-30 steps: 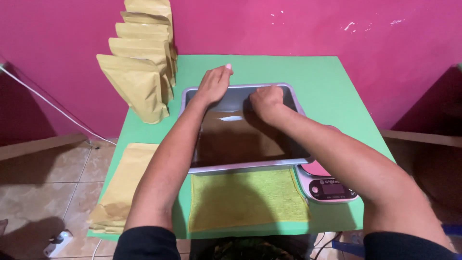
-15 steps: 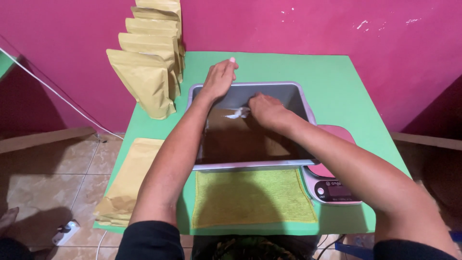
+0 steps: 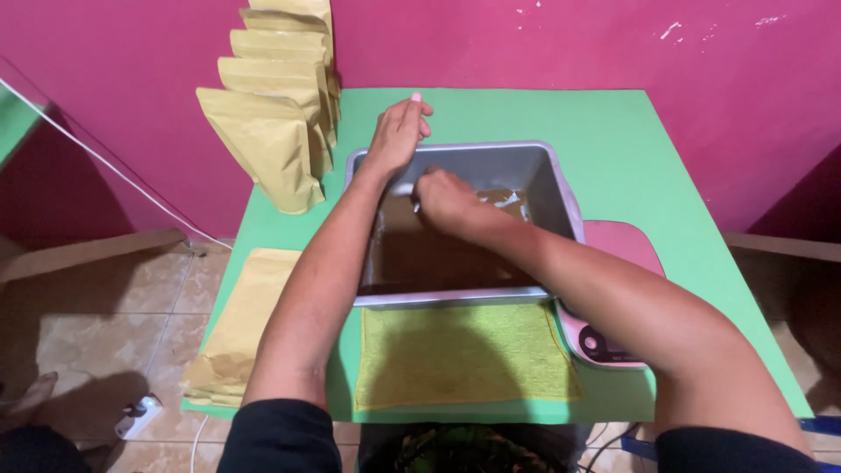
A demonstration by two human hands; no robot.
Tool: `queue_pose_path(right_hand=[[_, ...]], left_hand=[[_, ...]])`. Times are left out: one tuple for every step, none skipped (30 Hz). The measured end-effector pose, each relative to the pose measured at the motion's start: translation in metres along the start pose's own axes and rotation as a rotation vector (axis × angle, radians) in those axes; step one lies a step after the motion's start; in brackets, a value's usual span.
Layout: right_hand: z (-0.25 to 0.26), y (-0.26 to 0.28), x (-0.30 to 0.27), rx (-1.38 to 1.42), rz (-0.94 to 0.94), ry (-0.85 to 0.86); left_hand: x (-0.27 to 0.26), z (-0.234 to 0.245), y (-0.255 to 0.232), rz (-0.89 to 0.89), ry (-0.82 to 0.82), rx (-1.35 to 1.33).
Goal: A person uses a small white spoon to meticulously scrape residual coffee powder from the interior surfaces of a square metal tray.
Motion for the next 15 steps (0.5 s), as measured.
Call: queue_pose_path(right_hand=[[-0.014, -0.001, -0.01, 0.002, 0.001, -0.012], [-0.026, 0.008, -0.021, -0.173, 0.104, -0.092], [-0.043, 0.017, -0.034, -0.35, 0.207, -0.163], [-0.02, 0.029, -0.038, -0.348, 0.208, -0.166], [-0.008, 0.033, -0.042, -0.185, 0.162, 0.0], [0.003, 0.038, -0.046, -0.022, 0.113, 0.165], [0.008, 0.04, -0.04, -0.024, 0.113, 0.171], [0.014, 0.043, -0.036, 0.013, 0.125, 0.153], [0.022, 0.046, -0.03, 0.05, 0.136, 0.128], [0.01, 0.043, -0.018, 0.049, 0.137, 0.128], [-0.004, 0.039, -0.004, 0.055, 0.121, 0.184], [-0.018, 0.036, 0.009, 0.061, 0.106, 0.241], [-0.006, 0.043, -0.01, 0.062, 0.108, 0.237], [0.002, 0.049, -0.03, 0.006, 0.078, 0.292], [0.01, 0.055, -0.05, -0.054, 0.047, 0.349]], left_hand=[[-0.002, 0.0, -0.005, -0.009, 0.002, 0.009], [-0.003, 0.001, -0.008, -0.001, 0.003, -0.012], [-0.008, 0.0, -0.009, 0.014, 0.002, -0.038], [-0.004, 0.003, -0.008, 0.013, 0.002, -0.035], [-0.002, 0.002, -0.005, 0.009, 0.005, -0.032], [0.0, 0.001, -0.001, 0.005, 0.008, -0.029], [0.001, 0.001, 0.001, 0.009, 0.006, -0.033], [0.001, 0.0, 0.003, 0.006, -0.003, -0.042], [0.003, 0.001, 0.002, -0.002, -0.012, -0.046], [0.0, 0.0, 0.0, -0.003, -0.012, -0.046], [-0.003, 0.001, -0.003, 0.007, -0.02, -0.065], [-0.005, 0.002, -0.006, 0.017, -0.028, -0.084], [-0.005, 0.002, -0.008, 0.015, -0.029, -0.081], [-0.005, 0.003, -0.011, 0.003, -0.036, -0.054], [-0.007, 0.004, -0.013, -0.008, -0.047, -0.031]])
Point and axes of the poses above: each hand's wrist, its own x-axis towards the middle knuckle, its own z-axis out of the back of the hand, y = z × x, the point moved 6 cm from there along x, towards the middle knuckle, and after that the axes turned 14 degrees about y, right-handed, at the moved point
